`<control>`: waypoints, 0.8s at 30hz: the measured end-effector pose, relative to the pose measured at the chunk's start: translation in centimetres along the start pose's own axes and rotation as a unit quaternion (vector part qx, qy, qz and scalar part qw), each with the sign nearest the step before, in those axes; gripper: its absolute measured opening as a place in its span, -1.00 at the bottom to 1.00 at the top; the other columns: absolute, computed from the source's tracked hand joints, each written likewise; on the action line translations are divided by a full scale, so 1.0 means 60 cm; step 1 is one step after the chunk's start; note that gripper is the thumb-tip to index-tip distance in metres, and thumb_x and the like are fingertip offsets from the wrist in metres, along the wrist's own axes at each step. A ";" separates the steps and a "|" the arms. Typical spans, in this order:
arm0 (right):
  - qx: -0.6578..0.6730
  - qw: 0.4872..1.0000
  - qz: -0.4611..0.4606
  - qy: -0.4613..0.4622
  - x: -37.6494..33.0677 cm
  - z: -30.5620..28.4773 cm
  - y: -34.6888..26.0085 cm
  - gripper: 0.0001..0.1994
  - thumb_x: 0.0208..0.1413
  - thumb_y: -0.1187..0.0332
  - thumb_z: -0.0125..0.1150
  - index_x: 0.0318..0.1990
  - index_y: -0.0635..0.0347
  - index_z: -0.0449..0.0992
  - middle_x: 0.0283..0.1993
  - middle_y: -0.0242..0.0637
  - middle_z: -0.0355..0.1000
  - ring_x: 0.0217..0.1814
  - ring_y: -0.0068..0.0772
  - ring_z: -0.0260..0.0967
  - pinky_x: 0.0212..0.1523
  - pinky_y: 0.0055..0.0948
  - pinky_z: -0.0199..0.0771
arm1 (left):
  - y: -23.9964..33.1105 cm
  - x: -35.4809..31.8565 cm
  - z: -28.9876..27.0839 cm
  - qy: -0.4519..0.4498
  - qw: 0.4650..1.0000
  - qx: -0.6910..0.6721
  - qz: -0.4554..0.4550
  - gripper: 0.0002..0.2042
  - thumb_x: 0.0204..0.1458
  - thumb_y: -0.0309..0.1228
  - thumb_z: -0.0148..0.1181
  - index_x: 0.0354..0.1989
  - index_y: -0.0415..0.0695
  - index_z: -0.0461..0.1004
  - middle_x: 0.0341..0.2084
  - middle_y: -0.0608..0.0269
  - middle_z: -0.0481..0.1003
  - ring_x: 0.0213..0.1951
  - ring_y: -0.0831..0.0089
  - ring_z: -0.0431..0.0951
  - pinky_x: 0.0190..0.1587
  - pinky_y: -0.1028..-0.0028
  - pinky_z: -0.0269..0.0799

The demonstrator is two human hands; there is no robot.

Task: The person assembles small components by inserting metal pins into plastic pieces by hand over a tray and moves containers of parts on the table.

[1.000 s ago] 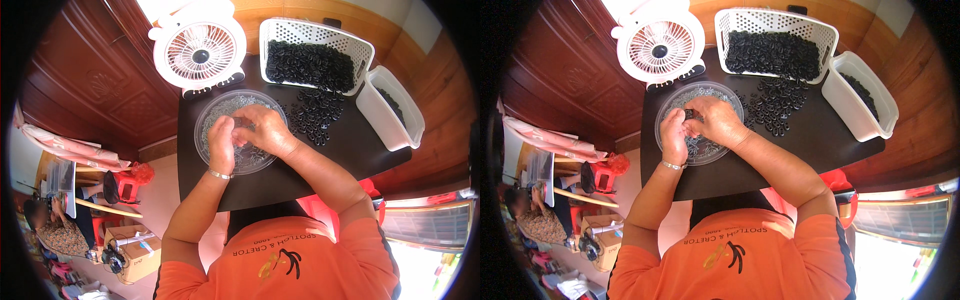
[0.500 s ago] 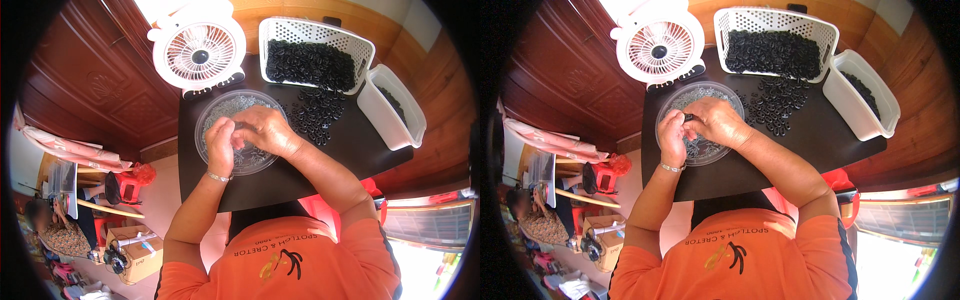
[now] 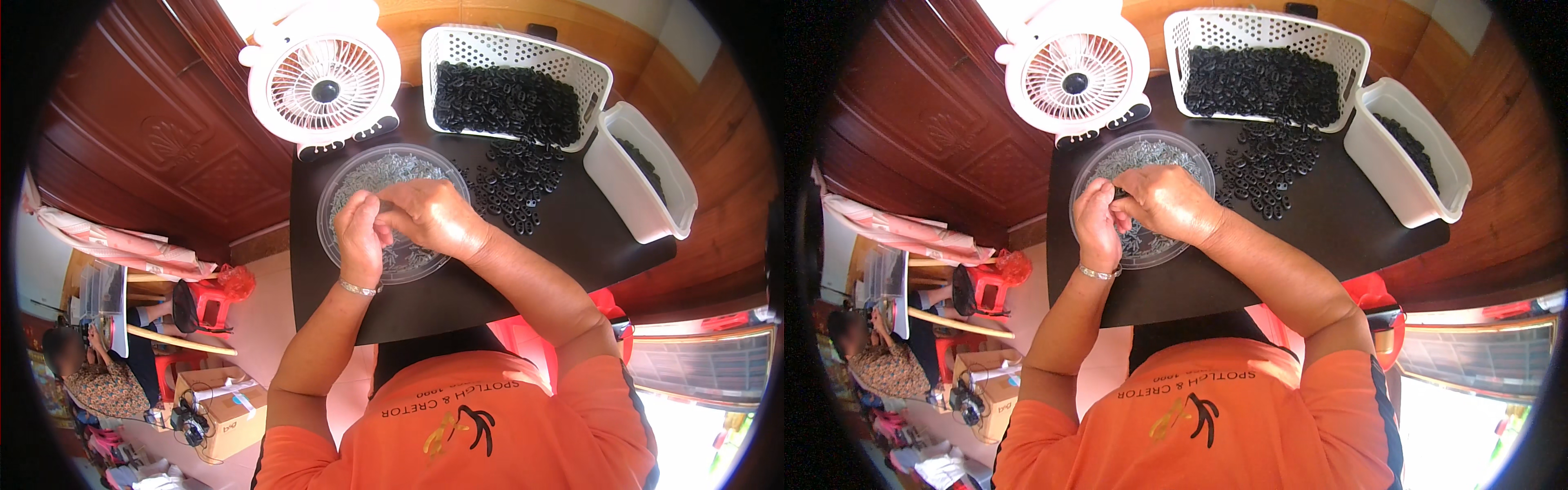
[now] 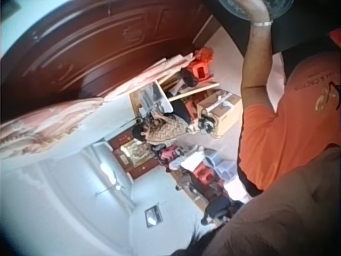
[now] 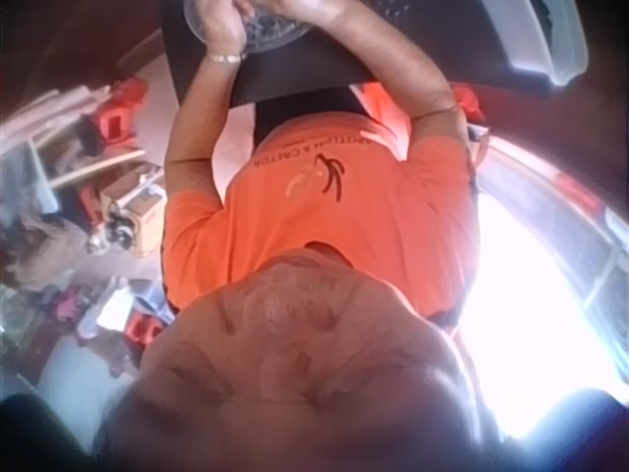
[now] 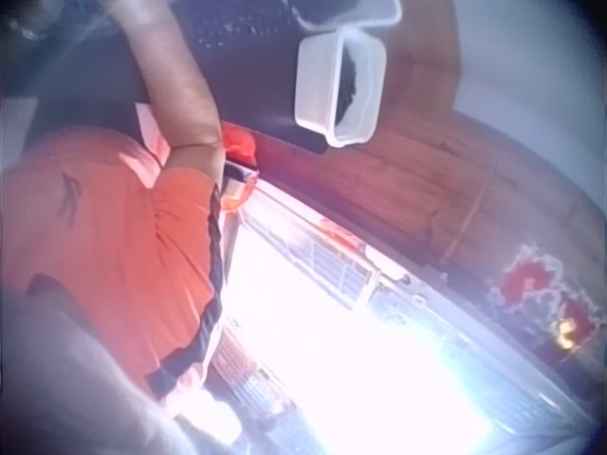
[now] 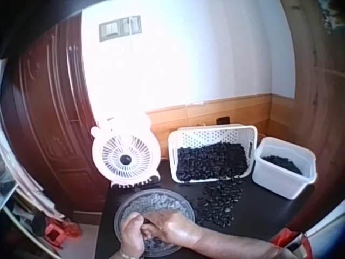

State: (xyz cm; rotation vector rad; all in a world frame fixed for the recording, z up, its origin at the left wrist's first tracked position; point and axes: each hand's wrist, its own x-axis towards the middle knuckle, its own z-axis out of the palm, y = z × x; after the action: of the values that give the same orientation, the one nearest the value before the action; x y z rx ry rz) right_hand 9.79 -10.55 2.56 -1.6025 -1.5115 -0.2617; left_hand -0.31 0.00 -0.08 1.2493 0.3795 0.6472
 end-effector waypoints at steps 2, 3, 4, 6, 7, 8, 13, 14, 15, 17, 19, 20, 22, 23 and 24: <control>-0.022 1.000 -0.005 0.004 0.001 0.000 -0.001 -0.80 -0.14 0.39 0.25 -0.32 0.25 0.49 -0.50 -0.12 0.43 -0.45 -0.08 0.43 -0.43 -0.28 0.45 | 0.003 0.001 0.000 0.001 1.000 -0.002 -0.005 -0.79 0.08 -0.31 -0.01 -0.49 -0.19 0.37 -0.76 0.36 0.28 -0.74 0.64 0.23 -0.69 0.66 0.15; -0.045 0.999 -0.008 0.007 0.001 0.000 -0.001 -0.80 -0.13 0.39 0.25 -0.31 0.25 0.49 -0.51 -0.12 0.43 -0.45 -0.08 0.43 -0.44 -0.27 0.45 | 0.005 0.001 0.002 0.009 1.000 0.004 -0.011 -0.79 0.08 -0.31 0.00 -0.49 -0.19 0.37 -0.76 0.36 0.28 -0.74 0.64 0.23 -0.69 0.66 0.15; -0.047 0.999 -0.008 0.008 0.000 0.001 0.000 -0.80 -0.13 0.39 0.25 -0.31 0.25 0.49 -0.51 -0.12 0.43 -0.45 -0.08 0.43 -0.44 -0.27 0.45 | 0.006 0.001 0.004 0.017 1.000 0.011 -0.017 -0.79 0.07 -0.31 0.00 -0.49 -0.18 0.37 -0.76 0.36 0.28 -0.74 0.64 0.23 -0.69 0.65 0.15; -0.037 0.999 -0.014 0.019 -0.001 0.006 0.004 -0.79 -0.14 0.39 0.25 -0.31 0.25 0.48 -0.52 -0.12 0.43 -0.47 -0.08 0.43 -0.45 -0.27 0.44 | 0.006 0.002 0.004 0.014 1.000 0.010 -0.014 -0.79 0.07 -0.31 0.00 -0.51 -0.18 0.36 -0.76 0.36 0.27 -0.74 0.63 0.23 -0.69 0.65 0.15; -0.037 0.999 -0.014 0.019 -0.002 0.007 0.005 -0.79 -0.14 0.39 0.25 -0.31 0.25 0.48 -0.52 -0.12 0.43 -0.47 -0.08 0.43 -0.45 -0.27 0.44 | 0.006 0.002 0.003 0.013 1.000 0.011 -0.012 -0.79 0.07 -0.32 0.00 -0.52 -0.18 0.36 -0.76 0.36 0.27 -0.74 0.63 0.23 -0.69 0.65 0.14; -0.025 0.999 -0.009 0.019 -0.003 0.009 0.007 -0.82 -0.12 0.36 0.23 -0.36 0.22 0.45 -0.54 -0.12 0.41 -0.48 -0.07 0.42 -0.45 -0.23 0.44 | 0.005 0.002 0.003 0.013 1.000 0.011 -0.012 -0.79 0.07 -0.32 0.00 -0.52 -0.18 0.36 -0.76 0.36 0.27 -0.74 0.63 0.23 -0.69 0.65 0.14; -0.015 1.000 -0.001 0.001 -0.005 0.011 0.004 -0.84 -0.11 0.40 0.23 -0.36 0.25 0.46 -0.52 -0.15 0.42 -0.48 -0.11 0.43 -0.49 -0.30 0.44 | 0.000 0.004 0.000 -0.004 1.000 -0.011 0.008 -0.79 0.05 -0.35 0.00 -0.57 -0.18 0.34 -0.77 0.36 0.24 -0.74 0.62 0.22 -0.68 0.63 0.14; -0.010 1.000 0.004 0.000 -0.005 0.013 0.003 -0.86 -0.11 0.41 0.22 -0.38 0.24 0.45 -0.53 -0.17 0.42 -0.49 -0.12 0.43 -0.49 -0.30 0.43 | 0.000 0.003 0.000 -0.003 1.000 -0.011 0.008 -0.79 0.05 -0.35 0.00 -0.57 -0.18 0.34 -0.77 0.36 0.24 -0.74 0.62 0.22 -0.68 0.63 0.14; -0.006 1.000 0.009 -0.002 -0.006 0.015 0.002 -0.87 -0.10 0.42 0.22 -0.39 0.24 0.45 -0.53 -0.18 0.42 -0.49 -0.13 0.43 -0.49 -0.31 0.43 | 0.001 0.002 0.000 -0.002 1.000 -0.012 0.008 -0.79 0.05 -0.35 0.00 -0.57 -0.18 0.34 -0.77 0.36 0.24 -0.74 0.61 0.22 -0.68 0.63 0.14; -0.010 1.000 0.012 -0.005 -0.006 0.016 0.003 -0.89 -0.10 0.43 0.21 -0.41 0.23 0.45 -0.53 -0.19 0.42 -0.49 -0.13 0.43 -0.49 -0.31 0.43 | 0.001 0.001 0.001 0.000 1.000 -0.013 0.009 -0.79 0.05 -0.36 -0.01 -0.57 -0.17 0.33 -0.77 0.37 0.24 -0.74 0.61 0.22 -0.68 0.63 0.14; -0.015 1.000 0.015 -0.006 -0.007 0.016 0.002 -0.90 -0.10 0.43 0.21 -0.43 0.23 0.44 -0.53 -0.19 0.42 -0.48 -0.13 0.43 -0.49 -0.31 0.43 | 0.000 0.000 0.001 0.006 1.000 -0.020 0.011 -0.79 0.05 -0.35 -0.01 -0.57 -0.17 0.33 -0.77 0.38 0.24 -0.74 0.63 0.22 -0.68 0.63 0.14; -0.005 1.000 0.012 0.003 -0.006 0.015 0.001 -0.90 -0.11 0.43 0.22 -0.41 0.22 0.46 -0.52 -0.19 0.43 -0.49 -0.13 0.43 -0.48 -0.32 0.43 | 0.000 0.000 0.001 0.005 1.000 -0.020 0.011 -0.79 0.05 -0.35 -0.01 -0.57 -0.17 0.33 -0.77 0.38 0.24 -0.74 0.63 0.22 -0.68 0.63 0.14; 0.004 1.000 0.007 0.013 -0.003 0.014 0.003 -0.89 -0.12 0.44 0.23 -0.40 0.22 0.48 -0.51 -0.19 0.43 -0.49 -0.13 0.43 -0.48 -0.33 0.43 | -0.001 0.001 0.001 0.010 1.000 0.001 0.025 -0.78 0.08 -0.34 -0.02 -0.56 -0.17 0.33 -0.76 0.40 0.25 -0.71 0.66 0.22 -0.65 0.64 0.16; 0.034 0.999 0.001 0.024 0.001 0.014 0.006 -0.86 -0.14 0.44 0.24 -0.37 0.21 0.50 -0.49 -0.20 0.45 -0.48 -0.14 0.43 -0.46 -0.34 0.44 | -0.001 0.002 0.002 0.010 1.000 0.002 0.026 -0.78 0.08 -0.34 -0.02 -0.56 -0.17 0.33 -0.76 0.40 0.25 -0.71 0.66 0.22 -0.65 0.64 0.16; 0.064 0.997 -0.006 0.034 0.004 0.014 0.009 -0.83 -0.16 0.45 0.26 -0.33 0.20 0.51 -0.47 -0.20 0.46 -0.47 -0.14 0.43 -0.44 -0.34 0.44 | -0.001 0.002 0.005 0.009 0.998 0.015 0.054 -0.78 0.10 -0.33 -0.02 -0.54 -0.16 0.33 -0.75 0.41 0.25 -0.69 0.68 0.23 -0.63 0.65 0.16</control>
State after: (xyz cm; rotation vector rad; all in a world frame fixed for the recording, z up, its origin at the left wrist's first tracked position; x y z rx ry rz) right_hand 9.96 -9.75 2.01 -1.4712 -1.4568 -0.2195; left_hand -0.03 -0.12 -0.02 1.3002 0.3399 0.7485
